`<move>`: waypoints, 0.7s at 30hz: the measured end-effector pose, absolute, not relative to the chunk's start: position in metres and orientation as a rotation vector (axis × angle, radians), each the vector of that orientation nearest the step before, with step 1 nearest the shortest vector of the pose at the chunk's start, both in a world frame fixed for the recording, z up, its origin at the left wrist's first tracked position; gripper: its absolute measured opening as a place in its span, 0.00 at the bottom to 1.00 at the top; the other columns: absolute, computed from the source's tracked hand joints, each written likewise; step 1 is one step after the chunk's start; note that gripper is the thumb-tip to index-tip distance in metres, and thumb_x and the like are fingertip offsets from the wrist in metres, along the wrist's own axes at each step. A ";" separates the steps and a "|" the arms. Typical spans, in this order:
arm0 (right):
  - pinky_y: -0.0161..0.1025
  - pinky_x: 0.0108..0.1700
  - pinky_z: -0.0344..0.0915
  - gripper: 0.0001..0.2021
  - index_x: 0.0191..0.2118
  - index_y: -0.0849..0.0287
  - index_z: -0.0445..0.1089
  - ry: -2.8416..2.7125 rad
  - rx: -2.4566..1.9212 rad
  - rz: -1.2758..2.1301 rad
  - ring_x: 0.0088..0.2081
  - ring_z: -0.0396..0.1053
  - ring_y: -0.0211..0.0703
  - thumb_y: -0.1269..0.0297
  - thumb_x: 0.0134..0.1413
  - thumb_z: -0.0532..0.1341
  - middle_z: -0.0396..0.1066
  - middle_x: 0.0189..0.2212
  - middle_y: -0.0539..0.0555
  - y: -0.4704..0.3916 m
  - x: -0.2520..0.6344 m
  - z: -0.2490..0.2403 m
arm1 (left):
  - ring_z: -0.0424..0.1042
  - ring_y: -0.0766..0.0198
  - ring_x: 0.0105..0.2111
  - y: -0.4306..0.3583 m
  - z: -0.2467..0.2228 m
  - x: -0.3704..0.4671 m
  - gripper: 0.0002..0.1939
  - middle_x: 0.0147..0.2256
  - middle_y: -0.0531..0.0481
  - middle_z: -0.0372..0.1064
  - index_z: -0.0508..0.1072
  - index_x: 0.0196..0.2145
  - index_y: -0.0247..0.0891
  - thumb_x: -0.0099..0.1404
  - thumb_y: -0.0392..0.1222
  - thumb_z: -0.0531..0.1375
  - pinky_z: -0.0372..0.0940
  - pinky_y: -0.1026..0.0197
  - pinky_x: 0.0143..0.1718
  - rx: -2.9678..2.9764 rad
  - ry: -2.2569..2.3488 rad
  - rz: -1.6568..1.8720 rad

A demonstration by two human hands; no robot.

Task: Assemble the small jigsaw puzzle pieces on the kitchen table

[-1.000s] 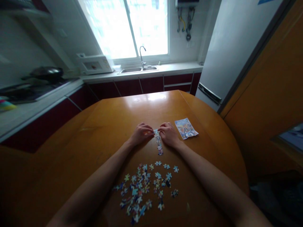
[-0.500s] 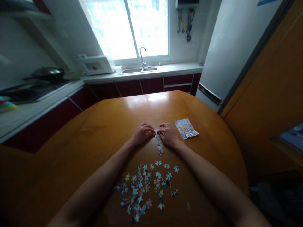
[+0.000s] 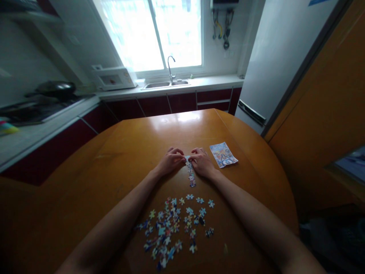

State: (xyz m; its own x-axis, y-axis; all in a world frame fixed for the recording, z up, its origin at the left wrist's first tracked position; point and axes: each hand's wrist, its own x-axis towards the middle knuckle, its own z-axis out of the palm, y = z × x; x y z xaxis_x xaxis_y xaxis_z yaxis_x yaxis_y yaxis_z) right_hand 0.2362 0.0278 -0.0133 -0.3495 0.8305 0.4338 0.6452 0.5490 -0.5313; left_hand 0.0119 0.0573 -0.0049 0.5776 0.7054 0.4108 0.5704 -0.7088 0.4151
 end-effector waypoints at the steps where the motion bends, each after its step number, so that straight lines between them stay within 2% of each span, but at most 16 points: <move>1: 0.47 0.53 0.64 0.10 0.38 0.53 0.81 -2.104 -1.186 0.349 0.51 0.63 0.50 0.71 0.59 0.61 0.70 0.46 0.58 0.028 0.236 -0.013 | 0.65 0.57 0.45 0.056 -0.004 0.012 0.08 0.41 0.48 0.73 0.82 0.36 0.45 0.67 0.47 0.62 0.64 0.54 0.49 2.569 1.063 0.827; 5: 0.48 0.53 0.63 0.10 0.38 0.54 0.80 -2.111 -1.188 0.344 0.51 0.63 0.50 0.71 0.60 0.60 0.71 0.46 0.58 0.028 0.236 -0.013 | 0.65 0.58 0.46 0.053 0.001 0.014 0.08 0.42 0.48 0.72 0.81 0.38 0.43 0.68 0.42 0.61 0.63 0.54 0.51 2.552 1.039 0.830; 8: 0.48 0.53 0.63 0.10 0.38 0.54 0.80 -2.115 -1.181 0.339 0.50 0.63 0.50 0.71 0.60 0.61 0.71 0.45 0.59 0.028 0.236 -0.013 | 0.65 0.58 0.46 0.055 0.000 0.013 0.11 0.42 0.48 0.71 0.79 0.40 0.42 0.65 0.33 0.58 0.63 0.54 0.52 2.507 1.091 0.901; 12: 0.47 0.53 0.63 0.10 0.37 0.54 0.80 -2.109 -1.175 0.344 0.50 0.63 0.49 0.71 0.60 0.60 0.71 0.45 0.58 0.028 0.236 -0.013 | 0.66 0.59 0.46 0.061 -0.007 0.010 0.17 0.40 0.49 0.70 0.80 0.34 0.41 0.60 0.25 0.55 0.63 0.54 0.52 2.474 1.189 0.991; 15: 0.47 0.53 0.63 0.09 0.37 0.53 0.80 -2.099 -1.177 0.344 0.50 0.63 0.49 0.70 0.60 0.61 0.71 0.44 0.57 0.027 0.236 -0.013 | 0.65 0.59 0.45 0.063 -0.012 0.009 0.18 0.40 0.49 0.71 0.82 0.32 0.44 0.59 0.25 0.56 0.64 0.54 0.51 2.512 1.165 0.963; 21: 0.47 0.53 0.63 0.10 0.37 0.54 0.80 -2.097 -1.172 0.369 0.50 0.63 0.50 0.72 0.60 0.60 0.71 0.44 0.58 0.027 0.236 -0.012 | 0.63 0.58 0.44 0.062 -0.012 0.009 0.15 0.42 0.49 0.71 0.83 0.32 0.49 0.63 0.30 0.60 0.64 0.54 0.49 2.576 1.150 0.885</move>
State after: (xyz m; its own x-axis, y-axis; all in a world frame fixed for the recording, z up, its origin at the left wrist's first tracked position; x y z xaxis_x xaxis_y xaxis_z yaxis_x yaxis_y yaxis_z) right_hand 0.2355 0.0273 -0.0120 -0.3488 0.8304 0.4346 0.6324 0.5507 -0.5448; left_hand 0.0086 0.0616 -0.0124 0.5225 0.7268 0.4458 0.6168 -0.6832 0.3909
